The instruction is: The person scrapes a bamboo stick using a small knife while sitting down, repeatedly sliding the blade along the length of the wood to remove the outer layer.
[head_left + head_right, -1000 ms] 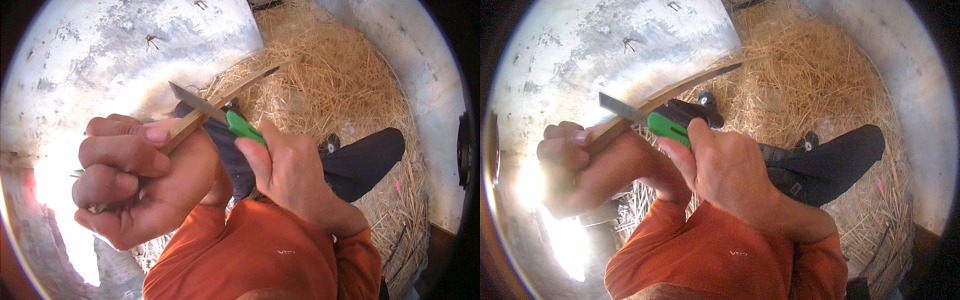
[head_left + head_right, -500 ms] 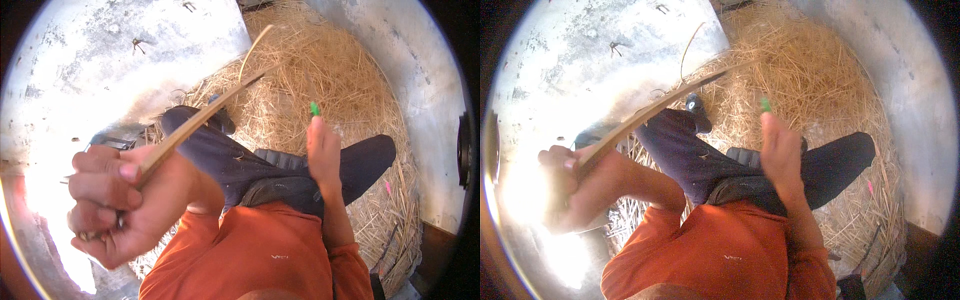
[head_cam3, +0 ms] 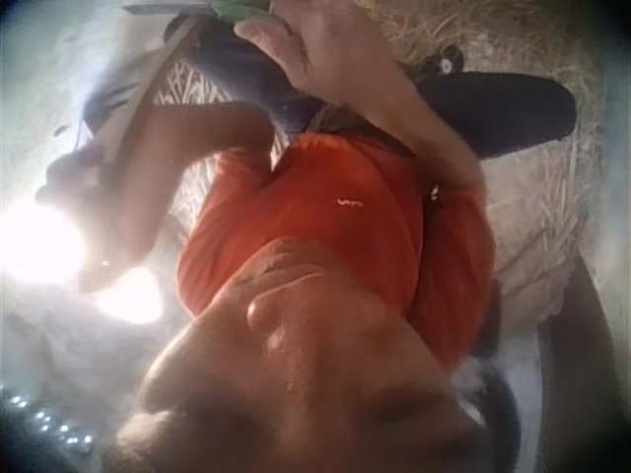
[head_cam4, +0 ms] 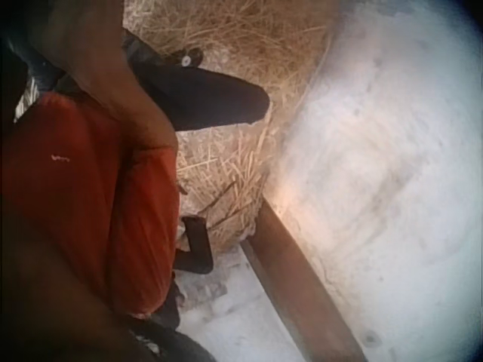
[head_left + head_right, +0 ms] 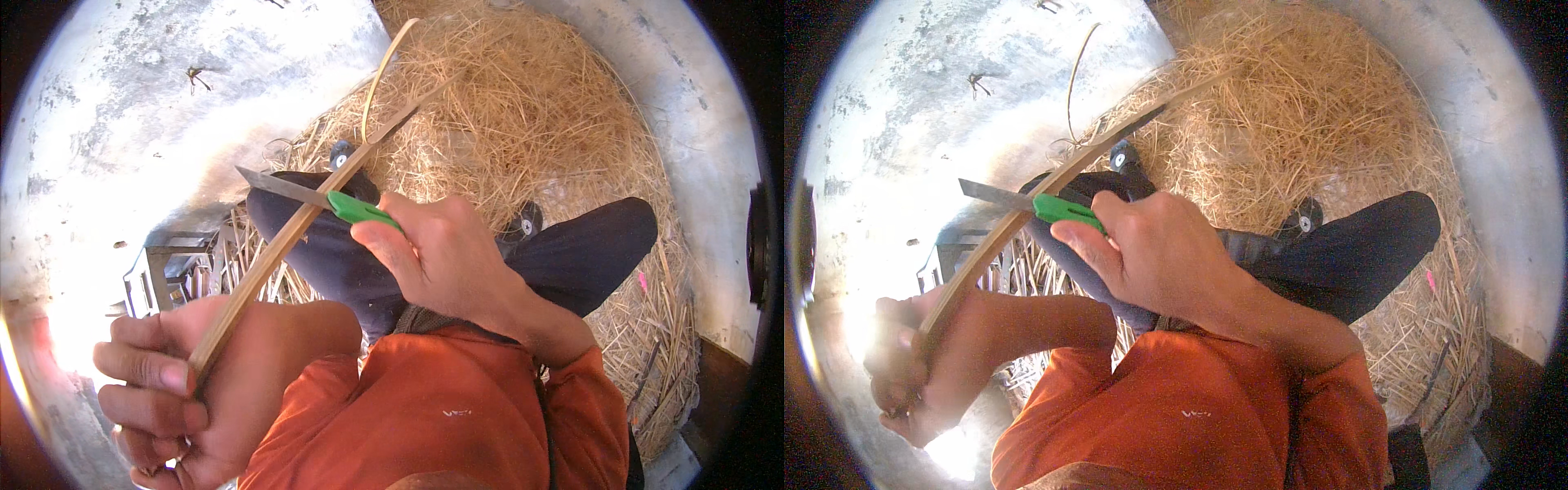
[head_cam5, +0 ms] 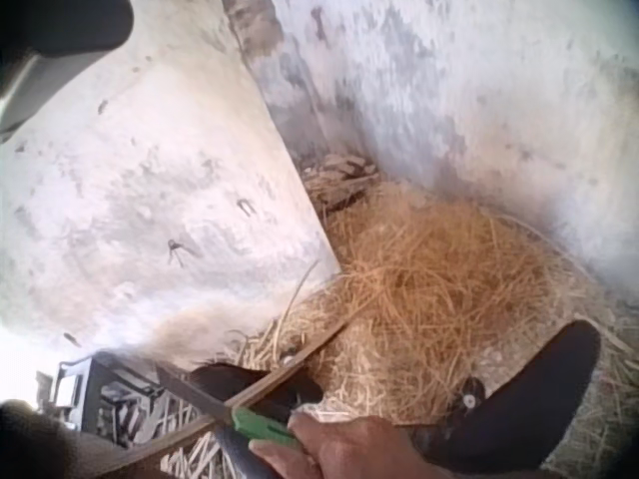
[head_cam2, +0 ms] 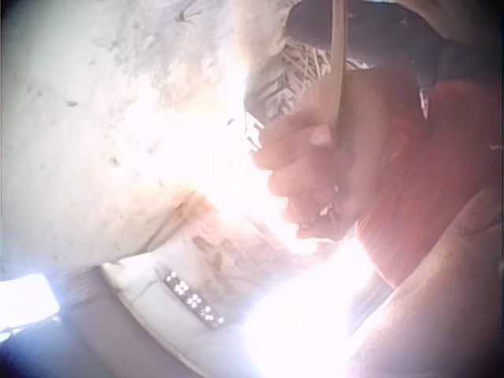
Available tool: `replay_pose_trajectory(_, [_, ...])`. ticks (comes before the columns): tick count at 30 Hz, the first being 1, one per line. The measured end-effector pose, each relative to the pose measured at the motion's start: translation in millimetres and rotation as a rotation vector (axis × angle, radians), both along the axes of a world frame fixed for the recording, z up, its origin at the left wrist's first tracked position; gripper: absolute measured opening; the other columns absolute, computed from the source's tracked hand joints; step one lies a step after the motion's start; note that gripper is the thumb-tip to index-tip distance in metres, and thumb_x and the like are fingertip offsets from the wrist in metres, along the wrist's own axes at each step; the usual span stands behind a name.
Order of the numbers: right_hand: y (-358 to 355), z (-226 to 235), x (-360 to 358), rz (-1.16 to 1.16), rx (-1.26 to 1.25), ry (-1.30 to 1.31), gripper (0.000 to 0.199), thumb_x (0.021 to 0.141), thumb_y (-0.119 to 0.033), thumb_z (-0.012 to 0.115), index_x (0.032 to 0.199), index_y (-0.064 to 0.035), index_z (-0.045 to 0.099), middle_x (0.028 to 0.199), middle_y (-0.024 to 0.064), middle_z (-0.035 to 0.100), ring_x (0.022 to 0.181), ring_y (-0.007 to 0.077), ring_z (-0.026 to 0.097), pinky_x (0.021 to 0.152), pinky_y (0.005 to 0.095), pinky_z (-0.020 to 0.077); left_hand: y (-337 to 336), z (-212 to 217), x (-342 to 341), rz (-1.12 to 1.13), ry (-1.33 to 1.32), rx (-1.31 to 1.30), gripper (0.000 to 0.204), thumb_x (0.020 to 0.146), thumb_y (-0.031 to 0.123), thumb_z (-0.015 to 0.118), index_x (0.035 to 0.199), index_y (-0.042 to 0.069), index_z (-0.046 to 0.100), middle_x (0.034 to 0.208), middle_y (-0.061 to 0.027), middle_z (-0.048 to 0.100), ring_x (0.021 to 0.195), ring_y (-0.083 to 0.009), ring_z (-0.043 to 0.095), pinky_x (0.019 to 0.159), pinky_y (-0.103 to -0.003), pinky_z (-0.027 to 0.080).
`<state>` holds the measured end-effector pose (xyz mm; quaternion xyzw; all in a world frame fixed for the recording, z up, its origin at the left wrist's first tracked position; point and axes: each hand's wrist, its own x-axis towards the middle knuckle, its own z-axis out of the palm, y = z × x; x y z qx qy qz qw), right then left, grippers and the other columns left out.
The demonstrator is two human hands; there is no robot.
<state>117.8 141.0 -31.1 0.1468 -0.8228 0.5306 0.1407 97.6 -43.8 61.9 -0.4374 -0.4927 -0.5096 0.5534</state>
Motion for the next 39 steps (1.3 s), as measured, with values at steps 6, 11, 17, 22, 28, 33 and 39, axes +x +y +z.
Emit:
replay_pose_trajectory(6, [7, -12, -16, -0.049, 0.103, -0.073, 0.031, 0.090, -0.029, 0.055, 0.075, -0.0015, 0.053, 0.050, 0.0133, 0.051, 0.045, 0.0309, 0.055, 0.041, 0.0378, 0.0407, 3, -9, -12, 0.270, 0.025, 0.151, 0.021, 0.082, 0.021, 0.050, 0.084, 0.008, 0.034, 0.063, 0.0024, 0.035, 0.053, -0.0110, 0.037, 0.050, -0.025, 0.029])
replay_pose_trajectory(11, [15, -56, -39, -0.196, 0.240, -0.095, 0.035, 0.091, -0.033, 0.052, 0.075, -0.0022, 0.052, 0.052, 0.0144, 0.052, 0.047, 0.0326, 0.056, 0.041, 0.0394, 0.0408, 19, -8, -18, 0.574, 0.036, 0.292, 0.024, 0.081, 0.020, 0.052, 0.083, 0.008, 0.031, 0.061, 0.0025, 0.033, 0.054, -0.0114, 0.036, 0.052, -0.026, 0.029])
replay_pose_trajectory(17, [25, -107, -62, -0.293, 0.421, 0.037, 0.035, 0.094, -0.033, 0.044, 0.089, -0.0016, 0.059, 0.060, 0.0158, 0.058, 0.053, 0.0333, 0.059, 0.046, 0.0410, 0.0453, 18, 13, -20, 0.289, -0.068, 0.415, 0.032, 0.084, 0.031, 0.039, 0.055, 0.019, 0.029, 0.046, 0.0051, 0.021, 0.043, -0.0086, 0.025, 0.048, -0.025, 0.020])
replay_pose_trajectory(22, [133, -256, -29, -0.621, 0.552, -0.194, 0.042, 0.097, -0.033, 0.034, 0.094, -0.0007, 0.061, 0.067, 0.0207, 0.058, 0.065, 0.0350, 0.060, 0.059, 0.0394, 0.0471, 13, 15, -48, 0.303, -0.063, 0.463, 0.034, 0.084, 0.032, 0.036, 0.055, 0.018, 0.026, 0.044, 0.0036, 0.016, 0.041, -0.0091, 0.020, 0.046, -0.025, 0.018])
replay_pose_trajectory(28, [70, -78, -17, -0.356, -0.125, -0.370, 0.041, 0.095, -0.031, 0.042, 0.089, 0.0060, 0.059, 0.073, 0.0279, 0.056, 0.072, 0.0393, 0.059, 0.064, 0.0435, 0.0430, 6, 7, -32, 0.222, -0.070, 0.397, 0.034, 0.085, 0.031, 0.034, 0.055, 0.018, 0.027, 0.042, 0.0030, 0.017, 0.040, -0.0089, 0.019, 0.045, -0.025, 0.018])
replay_pose_trajectory(33, [-3, 17, 13, 0.053, -0.247, -0.322, 0.031, 0.093, -0.025, 0.042, 0.072, -0.0044, 0.051, 0.051, 0.0055, 0.039, 0.046, 0.0132, 0.038, 0.045, 0.0306, 0.0327, 9, 3, -17, 0.227, -0.016, 0.320, 0.034, 0.085, 0.031, 0.034, 0.055, 0.017, 0.027, 0.042, 0.0026, 0.018, 0.039, -0.0088, 0.019, 0.044, -0.024, 0.018])
replay_pose_trajectory(39, [-31, 29, 15, 0.071, -0.206, -0.069, 0.028, 0.091, -0.026, 0.053, 0.081, -0.0002, 0.049, 0.053, 0.0154, 0.047, 0.048, 0.0336, 0.055, 0.044, 0.0379, 0.0396, 18, 0, -16, 0.220, 0.010, 0.290, 0.034, 0.086, 0.030, 0.032, 0.055, 0.017, 0.027, 0.041, 0.0020, 0.019, 0.038, -0.0085, 0.018, 0.043, -0.024, 0.017])
